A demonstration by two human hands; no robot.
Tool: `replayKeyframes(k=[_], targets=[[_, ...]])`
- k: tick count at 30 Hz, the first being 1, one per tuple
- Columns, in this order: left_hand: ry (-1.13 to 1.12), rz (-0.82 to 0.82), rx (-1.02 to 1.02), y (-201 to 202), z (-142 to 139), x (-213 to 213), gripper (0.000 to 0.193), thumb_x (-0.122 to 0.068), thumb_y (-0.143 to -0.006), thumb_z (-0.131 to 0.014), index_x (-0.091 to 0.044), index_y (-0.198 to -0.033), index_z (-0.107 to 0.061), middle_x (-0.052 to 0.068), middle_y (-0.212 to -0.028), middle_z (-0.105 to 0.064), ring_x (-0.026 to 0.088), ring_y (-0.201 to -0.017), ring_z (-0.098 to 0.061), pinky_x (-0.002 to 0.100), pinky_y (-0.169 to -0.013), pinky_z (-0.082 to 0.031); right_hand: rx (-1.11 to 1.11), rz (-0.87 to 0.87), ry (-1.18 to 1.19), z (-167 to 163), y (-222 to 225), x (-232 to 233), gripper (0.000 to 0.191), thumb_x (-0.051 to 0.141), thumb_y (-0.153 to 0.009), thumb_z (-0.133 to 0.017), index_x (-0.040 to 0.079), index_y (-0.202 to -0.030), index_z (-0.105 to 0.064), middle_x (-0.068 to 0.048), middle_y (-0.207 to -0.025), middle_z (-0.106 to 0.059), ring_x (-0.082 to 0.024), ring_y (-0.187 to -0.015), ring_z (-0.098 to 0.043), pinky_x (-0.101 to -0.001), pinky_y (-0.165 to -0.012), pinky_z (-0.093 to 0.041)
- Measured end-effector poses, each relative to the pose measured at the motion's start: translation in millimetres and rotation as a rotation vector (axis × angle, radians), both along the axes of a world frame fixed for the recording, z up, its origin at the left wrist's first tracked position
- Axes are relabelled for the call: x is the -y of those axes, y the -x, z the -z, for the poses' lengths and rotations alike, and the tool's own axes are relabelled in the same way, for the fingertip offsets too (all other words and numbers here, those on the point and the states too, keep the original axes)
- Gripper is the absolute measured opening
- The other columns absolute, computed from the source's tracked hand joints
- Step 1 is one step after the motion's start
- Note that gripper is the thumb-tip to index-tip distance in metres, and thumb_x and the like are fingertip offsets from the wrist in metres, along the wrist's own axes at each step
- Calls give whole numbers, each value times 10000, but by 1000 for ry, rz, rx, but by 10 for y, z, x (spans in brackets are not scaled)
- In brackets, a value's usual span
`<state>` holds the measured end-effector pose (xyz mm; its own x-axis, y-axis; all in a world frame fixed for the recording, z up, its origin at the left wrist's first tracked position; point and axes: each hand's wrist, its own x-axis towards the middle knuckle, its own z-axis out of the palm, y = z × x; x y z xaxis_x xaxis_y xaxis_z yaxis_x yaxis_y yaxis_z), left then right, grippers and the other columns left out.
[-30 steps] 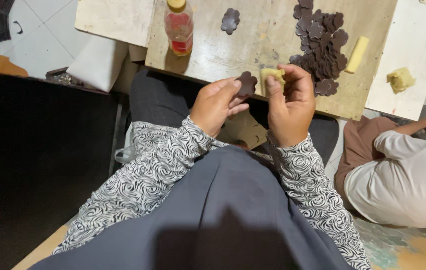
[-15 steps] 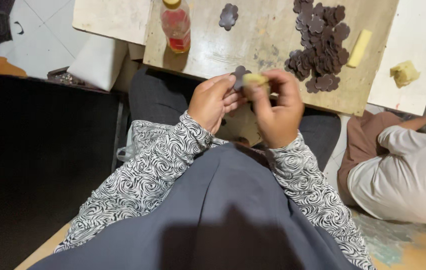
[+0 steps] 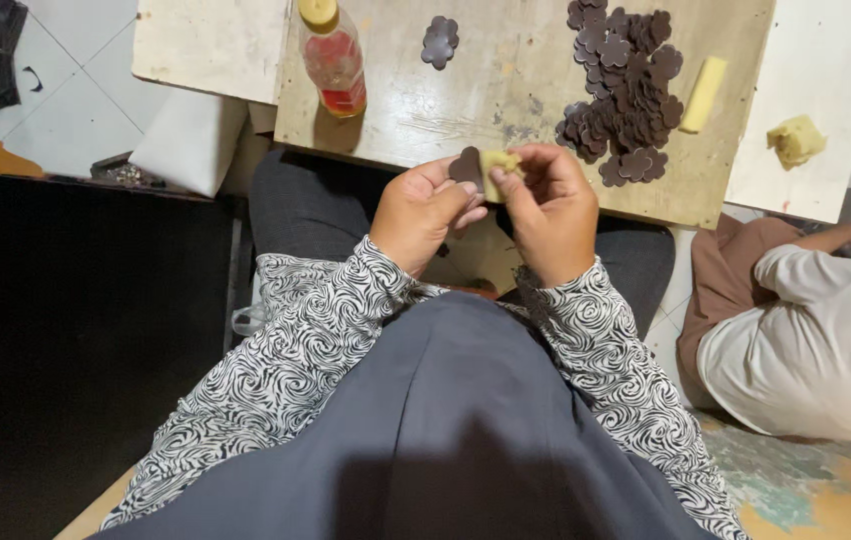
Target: The person sits on the floor and assembles small flower-shaped decorative pieces by pressing a dark brown cutout onto a pale yellow foam base. They handle the pieces one at a time, occasionally adjusting the position of a bottle and a foam block on the table.
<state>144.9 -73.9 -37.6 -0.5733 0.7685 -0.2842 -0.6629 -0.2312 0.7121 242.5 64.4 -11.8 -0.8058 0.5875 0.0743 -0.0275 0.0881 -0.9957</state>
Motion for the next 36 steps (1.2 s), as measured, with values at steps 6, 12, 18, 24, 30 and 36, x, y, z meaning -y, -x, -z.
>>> replayKeyframes(k=[6, 12, 18, 24, 30, 36], targets=[[28, 31, -148, -20, 166, 24, 344, 1, -1013, -562, 69, -1346, -619, 74, -1118, -711, 107, -944, -671, 239, -843, -556, -34, -42, -374, -228, -25, 124, 195, -15, -975, -733, 15, -1158, -673, -83, -1125, -700, -157, -1015, -678, -268, -886, -575], [15, 75, -217, -64, 153, 16, 335, -25, -1035, -533, 61, -1350, -609, 63, -1172, -715, 100, -1044, -694, 245, -927, -579, 29, -13, -648, -210, 69, 52, 168, -34, -944, -720, 26, -1100, -742, -101, -1093, -731, -196, -985, -712, -300, -880, -583], [53, 89, -146, 4, 67, 48, 366, -16, -1001, -565, 53, -1360, -587, 70, -1145, -720, 104, -1008, -700, 251, -884, -583, -77, 69, -236, -206, 40, -76, 127, -10, -995, -693, 0, -1121, -701, -86, -1153, -670, -156, -1030, -673, -284, -930, -567], [-100, 166, -88, -2, 34, 55, 284, -17, -1069, -562, 96, -1316, -648, 80, -1066, -662, 110, -902, -612, 266, -842, -537, -28, -70, -544, -252, -78, 40, 160, -40, -939, -701, -18, -1098, -709, -125, -1113, -687, -179, -1031, -684, -292, -897, -575], [42, 170, 135, 86, -123, 112, 241, -34, -967, -569, 10, -1197, -627, 101, -1155, -729, 166, -1051, -729, 260, -851, -602, -28, 39, -129, -37, 34, -113, 162, -14, -1021, -676, 6, -1181, -662, -77, -1128, -704, -126, -999, -687, -269, -896, -567], [74, 101, 38, 70, -112, 56, 167, -40, -1002, -595, -6, -1160, -635, 90, -1154, -731, 164, -1024, -726, 249, -798, -585, -110, 10, 211, 140, -90, -210, 117, 30, -1053, -669, 57, -1130, -585, -25, -1072, -658, -94, -952, -655, -252, -866, -557]])
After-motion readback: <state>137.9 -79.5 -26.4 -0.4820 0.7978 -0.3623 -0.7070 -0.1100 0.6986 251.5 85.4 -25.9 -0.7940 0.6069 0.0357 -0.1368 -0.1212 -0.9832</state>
